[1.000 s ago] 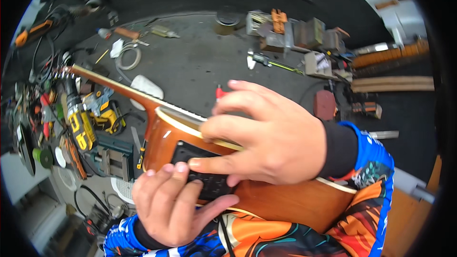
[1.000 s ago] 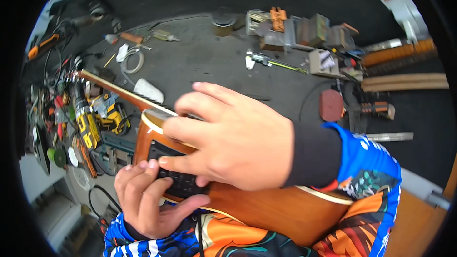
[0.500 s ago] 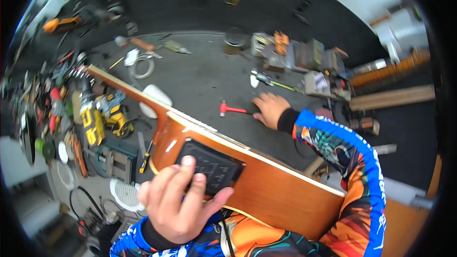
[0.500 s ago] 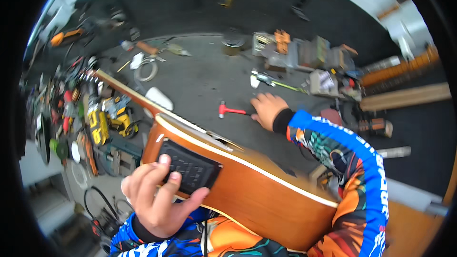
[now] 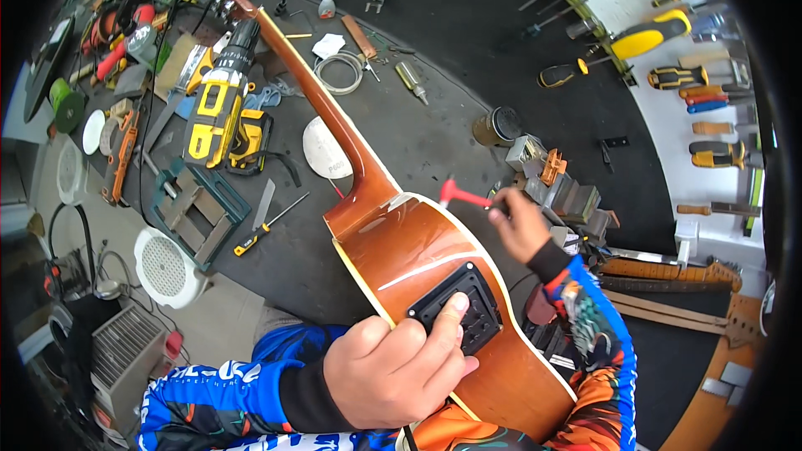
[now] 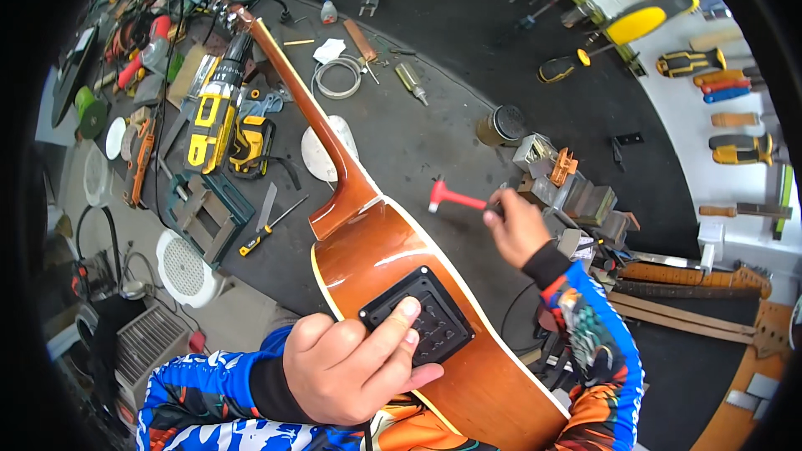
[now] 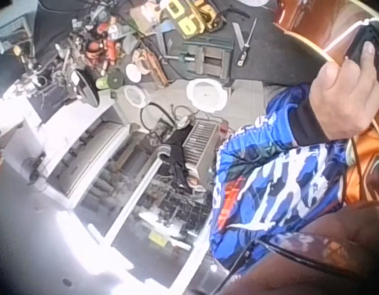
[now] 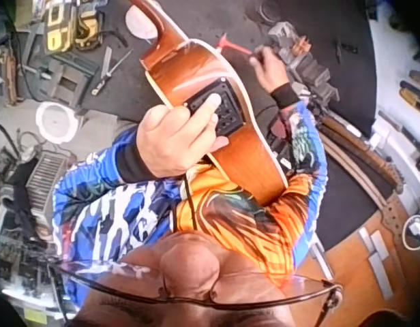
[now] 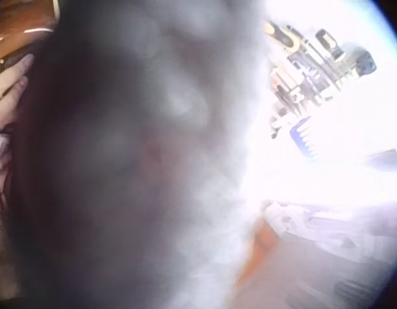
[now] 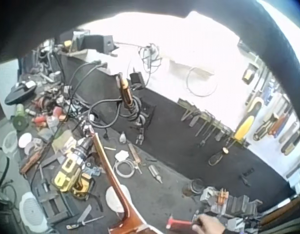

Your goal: The person installs a black preamp control unit into the side of an acoustic guitar. They align the unit with the cavity, press it into place, and use a small red hammer to gently tap the edges to ensure a flush fit. The person repeatedly checks the alignment and seating of the unit throughout the process.

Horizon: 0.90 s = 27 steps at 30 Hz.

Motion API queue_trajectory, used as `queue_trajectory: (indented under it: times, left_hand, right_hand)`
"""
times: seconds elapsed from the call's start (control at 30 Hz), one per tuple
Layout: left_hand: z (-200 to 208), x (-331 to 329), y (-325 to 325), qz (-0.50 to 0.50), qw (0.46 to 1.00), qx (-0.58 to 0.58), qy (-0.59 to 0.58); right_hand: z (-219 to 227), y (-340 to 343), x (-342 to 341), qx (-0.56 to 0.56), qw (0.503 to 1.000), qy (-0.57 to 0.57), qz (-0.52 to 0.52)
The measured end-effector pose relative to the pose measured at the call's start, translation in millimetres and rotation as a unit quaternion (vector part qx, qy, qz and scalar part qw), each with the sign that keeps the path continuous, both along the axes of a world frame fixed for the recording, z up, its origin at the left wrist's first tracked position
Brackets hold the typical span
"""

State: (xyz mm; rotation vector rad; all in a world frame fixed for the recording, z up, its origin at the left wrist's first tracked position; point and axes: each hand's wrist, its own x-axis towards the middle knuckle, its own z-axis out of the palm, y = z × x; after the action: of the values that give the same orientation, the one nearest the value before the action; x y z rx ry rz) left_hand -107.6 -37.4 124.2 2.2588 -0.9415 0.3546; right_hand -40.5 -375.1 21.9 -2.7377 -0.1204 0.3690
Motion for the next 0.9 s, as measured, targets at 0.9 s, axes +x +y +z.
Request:
queue_trajectory:
  times: [0.9]
  left_hand:
    - [-11,0,0,0.001,0.999,-0.043,-0.009]
  right_hand:
    - [215,99,94,0.005,0.94,0.031,0.341]
